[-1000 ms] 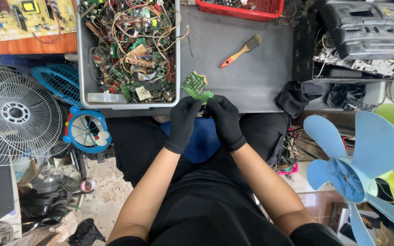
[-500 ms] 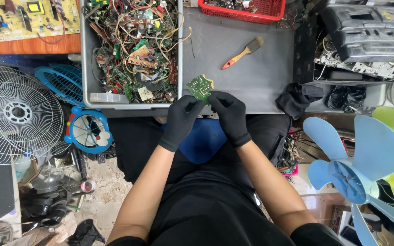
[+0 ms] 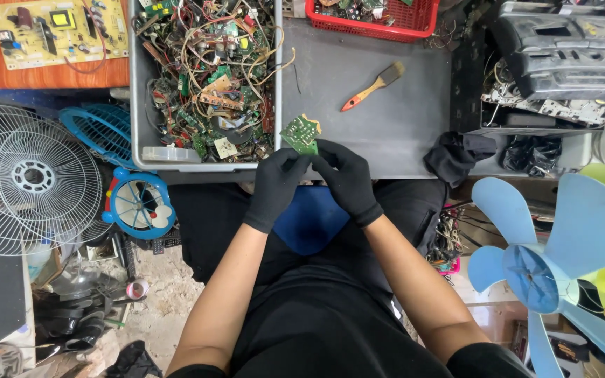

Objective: The person picks small electronic components from a gray bin, places them on the table, and brushes them with a small brush. They handle each item one at a time, turning pieces over and brushing both sides before returning them to the bin.

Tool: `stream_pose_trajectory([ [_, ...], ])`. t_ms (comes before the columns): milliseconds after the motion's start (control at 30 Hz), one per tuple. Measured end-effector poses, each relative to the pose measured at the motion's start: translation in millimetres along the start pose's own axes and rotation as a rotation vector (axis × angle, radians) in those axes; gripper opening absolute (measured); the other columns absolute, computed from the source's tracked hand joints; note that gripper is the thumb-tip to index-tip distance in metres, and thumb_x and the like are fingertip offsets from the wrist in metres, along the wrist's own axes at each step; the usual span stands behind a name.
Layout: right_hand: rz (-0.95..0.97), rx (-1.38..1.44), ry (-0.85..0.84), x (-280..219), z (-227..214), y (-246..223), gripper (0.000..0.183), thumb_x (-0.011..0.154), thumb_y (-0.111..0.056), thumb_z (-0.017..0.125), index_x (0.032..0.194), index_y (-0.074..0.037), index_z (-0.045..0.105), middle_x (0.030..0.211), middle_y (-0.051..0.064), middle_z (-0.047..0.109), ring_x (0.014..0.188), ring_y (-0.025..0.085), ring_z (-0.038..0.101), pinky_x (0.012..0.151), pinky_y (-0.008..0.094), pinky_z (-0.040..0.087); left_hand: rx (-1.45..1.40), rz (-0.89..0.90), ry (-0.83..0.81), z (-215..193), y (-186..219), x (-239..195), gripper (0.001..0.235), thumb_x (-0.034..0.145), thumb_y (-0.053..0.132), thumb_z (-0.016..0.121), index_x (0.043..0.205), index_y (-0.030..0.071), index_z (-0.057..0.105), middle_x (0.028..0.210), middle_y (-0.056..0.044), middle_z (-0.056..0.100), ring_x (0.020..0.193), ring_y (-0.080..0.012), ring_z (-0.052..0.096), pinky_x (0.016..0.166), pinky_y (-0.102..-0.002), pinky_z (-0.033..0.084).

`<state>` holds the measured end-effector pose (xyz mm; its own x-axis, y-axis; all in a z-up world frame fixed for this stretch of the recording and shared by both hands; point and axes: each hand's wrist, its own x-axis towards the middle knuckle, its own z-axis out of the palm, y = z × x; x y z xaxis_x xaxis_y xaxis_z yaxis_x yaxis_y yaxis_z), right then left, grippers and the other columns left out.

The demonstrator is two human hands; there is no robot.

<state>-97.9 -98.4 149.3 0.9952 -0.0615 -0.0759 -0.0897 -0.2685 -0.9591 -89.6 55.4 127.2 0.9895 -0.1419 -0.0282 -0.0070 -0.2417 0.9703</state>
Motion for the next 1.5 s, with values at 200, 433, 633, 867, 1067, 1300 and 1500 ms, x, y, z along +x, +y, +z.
stream_pose_trajectory([
  [200, 0.18, 0.162, -0.01, 5, -5, 17, 0.027, 0.096, -0.019, 0.067, 0.118, -0.003, 0.068, 0.089, 0.018, 0.073, 0.084, 0.021, 0.069, 0.082, 0.046, 0.056, 0.002, -0.045, 0.027, 4, 7, 3, 0.023, 0.098, 0.027, 0.066, 0.086, 0.007, 0.068, 0.074, -0.018, 0.07, 0.076, -0.0321, 0.072, 0.064, -0.04, 0.057],
  [433, 0.22, 0.126, 0.001, 5, -12, -2, 0.027, 0.093, -0.023, 0.072, 0.112, -0.003, 0.071, 0.088, 0.018, 0.073, 0.085, 0.021, 0.069, 0.084, 0.045, 0.055, 0.001, 0.014, 0.095, 22, -5, 6, 0.023, 0.101, 0.019, 0.061, 0.085, 0.004, 0.066, 0.074, -0.019, 0.068, 0.078, -0.0343, 0.071, 0.067, -0.041, 0.057],
  [633, 0.282, 0.127, 0.012, 15, -14, 15, 0.029, 0.093, -0.034, 0.074, 0.098, -0.005, 0.074, 0.079, 0.015, 0.072, 0.082, 0.02, 0.069, 0.081, 0.043, 0.055, -0.016, 0.005, 0.137, 31, 0, 16, 0.019, 0.099, 0.015, 0.062, 0.084, 0.005, 0.067, 0.076, -0.019, 0.07, 0.08, -0.0338, 0.072, 0.068, -0.041, 0.057],
  [867, 0.437, 0.513, 0.194, 56, -16, 66, 0.02, 0.088, -0.015, 0.074, 0.094, 0.004, 0.07, 0.076, 0.018, 0.067, 0.065, 0.019, 0.065, 0.065, 0.035, 0.059, -0.053, -0.079, 0.082, 48, -16, 33, 0.039, 0.105, 0.033, 0.046, 0.13, 0.006, 0.058, 0.116, -0.021, 0.066, 0.113, -0.0345, 0.062, 0.102, -0.052, 0.046],
  [1067, 0.494, 0.748, 0.319, 101, -31, 65, 0.016, 0.084, -0.007, 0.075, 0.094, 0.005, 0.07, 0.077, 0.018, 0.065, 0.062, 0.022, 0.064, 0.062, 0.037, 0.06, 0.562, 0.296, 0.156, 66, -94, 56, 0.043, 0.099, 0.034, 0.062, 0.131, 0.005, 0.06, 0.123, -0.02, 0.062, 0.121, -0.0324, 0.056, 0.116, -0.051, 0.03],
  [1300, 0.26, 0.369, 0.417, 209, -58, 73, 0.02, 0.081, -0.019, 0.078, 0.086, -0.001, 0.071, 0.072, 0.012, 0.068, 0.055, 0.015, 0.066, 0.055, 0.029, 0.06, 0.897, 0.468, 0.053, 63, -153, 68, 0.056, 0.091, 0.042, 0.06, 0.136, 0.008, 0.055, 0.139, -0.02, 0.052, 0.131, -0.0377, 0.047, 0.118, -0.055, 0.026],
  [1500, -0.107, -0.515, 0.609, 292, -98, 61, 0.026, 0.091, -0.034, 0.064, 0.095, -0.012, 0.075, 0.085, 0.012, 0.073, 0.086, 0.037, 0.068, 0.075, 0.05, 0.053, 0.817, 0.552, 0.132, 69, -171, 74, 0.056, 0.087, 0.039, 0.064, 0.132, 0.007, 0.058, 0.134, -0.021, 0.056, 0.126, -0.0397, 0.051, 0.114, -0.055, 0.032],
])
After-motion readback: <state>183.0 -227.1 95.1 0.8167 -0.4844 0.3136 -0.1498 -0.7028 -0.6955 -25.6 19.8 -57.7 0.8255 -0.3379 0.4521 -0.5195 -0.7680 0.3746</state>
